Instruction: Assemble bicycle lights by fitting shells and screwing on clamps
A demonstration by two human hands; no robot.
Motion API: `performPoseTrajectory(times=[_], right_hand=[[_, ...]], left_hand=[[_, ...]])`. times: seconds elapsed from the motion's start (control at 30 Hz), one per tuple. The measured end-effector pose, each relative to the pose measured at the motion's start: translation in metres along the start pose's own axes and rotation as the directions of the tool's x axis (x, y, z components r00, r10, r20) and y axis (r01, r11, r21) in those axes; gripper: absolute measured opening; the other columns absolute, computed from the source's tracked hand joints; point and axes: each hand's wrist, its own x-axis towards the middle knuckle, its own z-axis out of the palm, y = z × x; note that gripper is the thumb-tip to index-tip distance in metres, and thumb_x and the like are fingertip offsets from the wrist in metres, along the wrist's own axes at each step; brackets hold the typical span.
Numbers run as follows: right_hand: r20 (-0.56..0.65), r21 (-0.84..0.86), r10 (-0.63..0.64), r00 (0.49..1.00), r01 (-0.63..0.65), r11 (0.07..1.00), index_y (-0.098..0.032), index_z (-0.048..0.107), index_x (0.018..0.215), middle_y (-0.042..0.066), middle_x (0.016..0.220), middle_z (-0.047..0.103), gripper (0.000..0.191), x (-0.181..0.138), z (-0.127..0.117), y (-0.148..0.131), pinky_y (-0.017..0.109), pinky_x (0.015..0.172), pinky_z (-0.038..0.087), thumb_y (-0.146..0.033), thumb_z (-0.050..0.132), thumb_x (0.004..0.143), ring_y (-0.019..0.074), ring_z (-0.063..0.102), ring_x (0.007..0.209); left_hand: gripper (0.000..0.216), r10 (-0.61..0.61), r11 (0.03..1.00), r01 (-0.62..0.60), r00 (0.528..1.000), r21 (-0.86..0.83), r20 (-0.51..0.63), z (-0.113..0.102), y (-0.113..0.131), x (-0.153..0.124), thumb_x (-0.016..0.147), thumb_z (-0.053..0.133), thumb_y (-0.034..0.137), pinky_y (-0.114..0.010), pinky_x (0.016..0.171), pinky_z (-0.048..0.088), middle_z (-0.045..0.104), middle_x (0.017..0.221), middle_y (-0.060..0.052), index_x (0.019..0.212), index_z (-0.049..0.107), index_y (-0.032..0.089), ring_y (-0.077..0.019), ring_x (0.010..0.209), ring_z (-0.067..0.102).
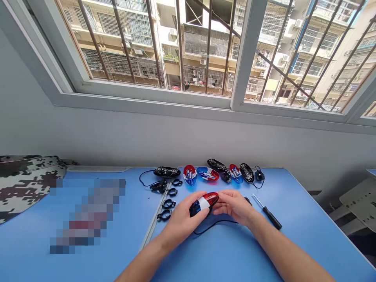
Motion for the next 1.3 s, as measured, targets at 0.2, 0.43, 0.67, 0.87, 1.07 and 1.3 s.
performPoseTrajectory(times=[0.2, 0.43, 0.67, 0.87, 1.07, 1.3], right_hand=[[-0.010, 0.035, 0.014, 1.000, -0.013, 0.999, -0.009, 0.073, 0.088, 0.010, 0.080, 0.074, 0.040, 0.0002, 0.0012, 0.0002, 0.026, 0.067, 0.054, -0.043, 0.080, 0.068, 0.0148, 0.068, 0.070], [-0.055, 0.060, 0.027, 0.998, -0.024, 0.998, -0.010, 0.074, 0.086, 0.009, 0.080, 0.074, 0.037, -0.0011, 0.0025, -0.0028, 0.025, 0.062, 0.055, -0.039, 0.082, 0.064, 0.0147, 0.067, 0.069], [-0.082, 0.094, 0.051, 0.995, -0.043, 0.995, -0.009, 0.073, 0.081, 0.006, 0.071, 0.071, 0.032, -0.0002, -0.0008, -0.0026, 0.022, 0.058, 0.053, -0.031, 0.085, 0.061, 0.0123, 0.065, 0.065], [-0.066, 0.125, 0.063, 0.996, -0.055, 0.991, -0.009, 0.070, 0.080, 0.004, 0.069, 0.068, 0.035, 0.0016, -0.0049, 0.0011, 0.021, 0.056, 0.052, -0.030, 0.088, 0.058, 0.0111, 0.063, 0.063], [-0.073, 0.140, 0.057, 0.996, -0.047, 0.989, -0.013, 0.066, 0.075, 0.001, 0.069, 0.067, 0.036, 0.0025, -0.0037, 0.0057, 0.021, 0.055, 0.050, -0.033, 0.089, 0.057, 0.0099, 0.061, 0.060], [-0.121, 0.127, 0.036, 0.992, -0.020, 0.992, -0.012, 0.065, 0.074, 0.002, 0.068, 0.066, 0.039, 0.0023, 0.0006, 0.0059, 0.022, 0.054, 0.050, -0.035, 0.090, 0.054, 0.0100, 0.060, 0.060]], left_hand=[[0.038, 0.210, 0.971, -0.207, 0.978, 0.120, -0.013, 0.0035, -0.0052, -0.0019, 0.079, 0.054, 0.023, -0.039, 0.097, 0.047, 0.067, 0.117, -0.006, 0.117, 0.062, 0.023, -0.0258, 0.109, 0.060], [0.039, 0.256, 0.960, -0.251, 0.966, 0.123, -0.025, 0.0044, -0.0030, -0.0039, 0.079, 0.053, 0.018, -0.039, 0.100, 0.045, 0.065, 0.120, -0.005, 0.116, 0.062, 0.024, -0.0249, 0.113, 0.057], [0.037, 0.213, 0.977, -0.210, 0.974, 0.044, -0.072, 0.0049, -0.0026, -0.0025, 0.077, 0.055, 0.020, -0.040, 0.101, 0.044, 0.067, 0.118, -0.005, 0.113, 0.065, 0.024, -0.0255, 0.111, 0.059], [0.035, 0.106, 0.993, -0.111, 0.990, -0.043, -0.092, 0.0030, 0.0016, -0.0009, 0.076, 0.059, 0.026, -0.040, 0.101, 0.043, 0.068, 0.116, -0.004, 0.110, 0.066, 0.024, -0.0266, 0.111, 0.060], [0.037, 0.024, 0.986, -0.027, 0.999, -0.164, -0.023, 0.0009, -0.0016, 0.0014, 0.077, 0.063, 0.029, -0.038, 0.094, 0.047, 0.071, 0.109, -0.004, 0.113, 0.064, 0.023, -0.0261, 0.100, 0.064], [0.034, 0.029, 0.991, -0.028, 1.000, -0.128, 0.002, 0.0009, -0.0038, 0.0021, 0.077, 0.060, 0.028, -0.033, 0.086, 0.049, 0.070, 0.106, -0.002, 0.110, 0.064, 0.022, -0.0236, 0.094, 0.064]])
